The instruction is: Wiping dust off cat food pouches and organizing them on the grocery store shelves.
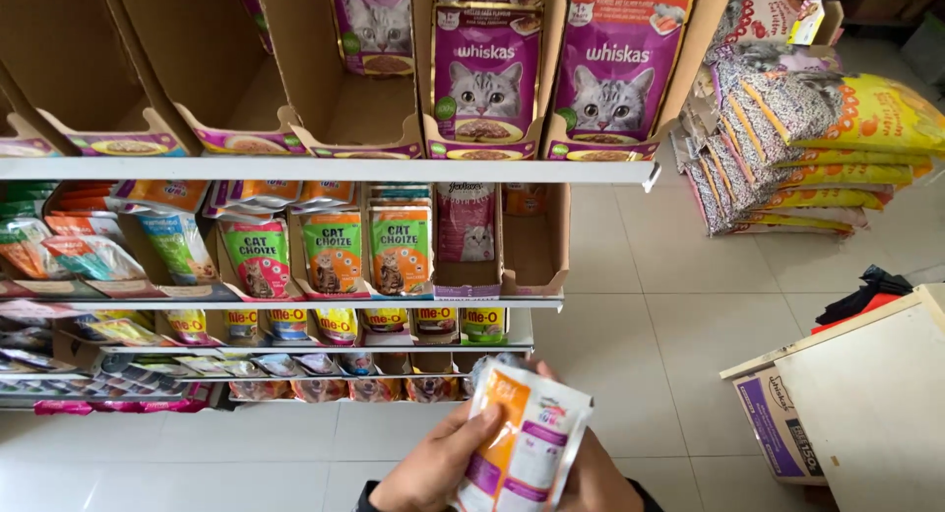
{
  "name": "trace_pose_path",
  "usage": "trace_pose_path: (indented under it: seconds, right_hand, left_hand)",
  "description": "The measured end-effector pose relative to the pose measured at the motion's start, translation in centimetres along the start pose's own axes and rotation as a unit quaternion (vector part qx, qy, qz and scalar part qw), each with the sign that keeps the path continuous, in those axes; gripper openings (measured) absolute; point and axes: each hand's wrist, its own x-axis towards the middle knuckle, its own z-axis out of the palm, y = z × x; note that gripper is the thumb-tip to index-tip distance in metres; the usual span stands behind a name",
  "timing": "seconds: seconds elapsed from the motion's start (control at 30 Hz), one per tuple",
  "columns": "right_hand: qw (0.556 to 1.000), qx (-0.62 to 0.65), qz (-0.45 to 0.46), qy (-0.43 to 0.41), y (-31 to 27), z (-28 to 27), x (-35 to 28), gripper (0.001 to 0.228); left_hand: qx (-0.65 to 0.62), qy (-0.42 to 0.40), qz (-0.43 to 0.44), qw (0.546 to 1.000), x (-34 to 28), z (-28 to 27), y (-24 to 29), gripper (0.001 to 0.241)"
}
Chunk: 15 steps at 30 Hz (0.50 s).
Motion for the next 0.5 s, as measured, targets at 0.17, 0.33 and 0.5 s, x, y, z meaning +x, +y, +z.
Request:
trace_pose_path:
  seconds: [0.17,0.33,0.5]
  right_hand:
    - [0.483,-0.717,-0.464,-0.194,-3.4,-0.8,-5.2,0.070]
    - [0.553,-0.661,-0.463,-0.208,-4.2,0.1,-3.7,0.047]
    - [0.494,-0.666,-0.524,-0.196,-5.9,1.1,-2.8,0.006]
  left_hand:
    - [0.126,0.074,-0.078,0.986,-0.9,0.1,2.3,0.043]
    - [0.396,0.053,-0.092,0.912,-1.5,3.1,3.5,0.065]
    - [0.379,-0.120,0.071,0.915,0.8,1.4,2.2,0.041]
